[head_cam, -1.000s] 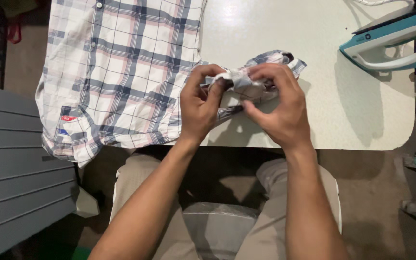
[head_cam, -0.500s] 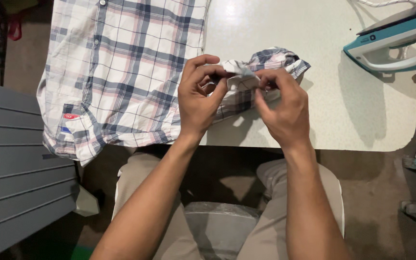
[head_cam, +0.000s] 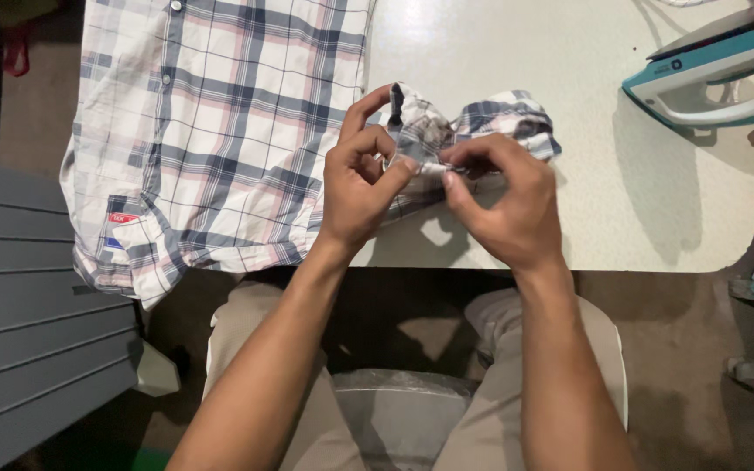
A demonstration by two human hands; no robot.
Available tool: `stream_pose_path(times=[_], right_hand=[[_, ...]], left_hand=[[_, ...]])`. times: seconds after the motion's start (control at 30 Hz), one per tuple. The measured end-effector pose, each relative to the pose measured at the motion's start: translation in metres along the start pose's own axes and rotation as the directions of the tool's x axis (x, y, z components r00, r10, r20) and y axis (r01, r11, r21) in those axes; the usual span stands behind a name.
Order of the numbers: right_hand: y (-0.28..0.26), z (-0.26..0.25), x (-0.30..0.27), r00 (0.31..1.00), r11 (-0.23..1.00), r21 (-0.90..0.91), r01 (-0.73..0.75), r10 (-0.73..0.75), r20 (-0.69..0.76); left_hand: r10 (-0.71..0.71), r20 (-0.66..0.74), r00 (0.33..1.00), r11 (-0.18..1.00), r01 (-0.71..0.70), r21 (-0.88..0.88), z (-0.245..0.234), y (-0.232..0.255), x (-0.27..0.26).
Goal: The person irons a plaid shirt laid out on a white ironing board. They smooth the fabric with their hands, use a blue and white iron to press the body and sleeves, and adjust the shirt's position between passes. The shirt remains on the board throughout the clip.
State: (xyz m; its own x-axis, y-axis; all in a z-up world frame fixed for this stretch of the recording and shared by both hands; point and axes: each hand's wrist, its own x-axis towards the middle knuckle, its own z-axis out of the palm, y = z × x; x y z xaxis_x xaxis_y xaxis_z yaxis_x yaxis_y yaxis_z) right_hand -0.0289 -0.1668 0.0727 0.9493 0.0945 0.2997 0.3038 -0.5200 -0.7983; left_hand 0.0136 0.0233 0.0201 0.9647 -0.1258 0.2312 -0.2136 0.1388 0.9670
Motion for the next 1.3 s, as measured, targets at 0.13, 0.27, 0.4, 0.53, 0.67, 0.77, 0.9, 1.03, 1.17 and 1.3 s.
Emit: stream_pose_path(times=[0.13,0.27,0.4,0.53,0.67,0.77,0.9,1.03,1.17,1.3], right_hand=[[-0.008,-0.001,0.001,0.986,0.998,-0.051,-0.035,0.026,-0.165],[-0.018,-0.004,0.004,0.981,0.984,-0.143,0.103,-0.125,-0.151],[-0.01,-0.002,0.005,0.993,0.999,-0.023,-0.023,0.02,-0.113],[-0.001,-0.001,0.002,0.987,0.997,-0.047,-0.056,0.049,-0.151],[0.003,0.0,-0.001,0.98,0.995,-0.061,-0.078,0.065,-0.19],[0.005,0.0,-0.002,0.972,0.993,-0.026,-0.119,0.111,-0.207],[0.009,0.001,-0.002,0.972,0.995,-0.007,-0.101,0.097,-0.213],[0.013,0.004,-0.003,0.956,0.997,0.011,-0.079,0.078,-0.282],[0.014,0.008,-0.005,0.939,0.996,-0.027,-0.084,0.07,-0.336],[0.015,0.009,-0.004,0.944,0.997,-0.066,-0.042,0.018,-0.329]], left_hand=[[0.032,0.109,0.994,0.979,-0.009,-0.203,0.003,0.002,0.0],[0.008,0.159,0.987,0.957,0.039,-0.289,0.005,0.002,-0.005],[-0.001,0.121,0.993,0.973,0.029,-0.231,0.004,-0.003,-0.006],[0.034,0.094,0.995,0.996,-0.025,-0.089,0.013,0.0,-0.007],[0.015,0.126,0.992,0.997,-0.005,-0.08,0.018,0.005,-0.007],[0.017,0.151,0.988,0.997,-0.005,-0.079,0.02,0.007,-0.006],[-0.006,0.186,0.982,1.0,0.007,-0.005,0.019,0.011,-0.007],[0.054,0.192,0.98,0.995,-0.068,0.07,0.019,0.014,-0.007],[0.062,0.188,0.98,0.995,-0.075,0.065,0.019,0.016,-0.005],[0.053,0.179,0.982,0.996,-0.064,0.059,0.017,0.015,-0.007]])
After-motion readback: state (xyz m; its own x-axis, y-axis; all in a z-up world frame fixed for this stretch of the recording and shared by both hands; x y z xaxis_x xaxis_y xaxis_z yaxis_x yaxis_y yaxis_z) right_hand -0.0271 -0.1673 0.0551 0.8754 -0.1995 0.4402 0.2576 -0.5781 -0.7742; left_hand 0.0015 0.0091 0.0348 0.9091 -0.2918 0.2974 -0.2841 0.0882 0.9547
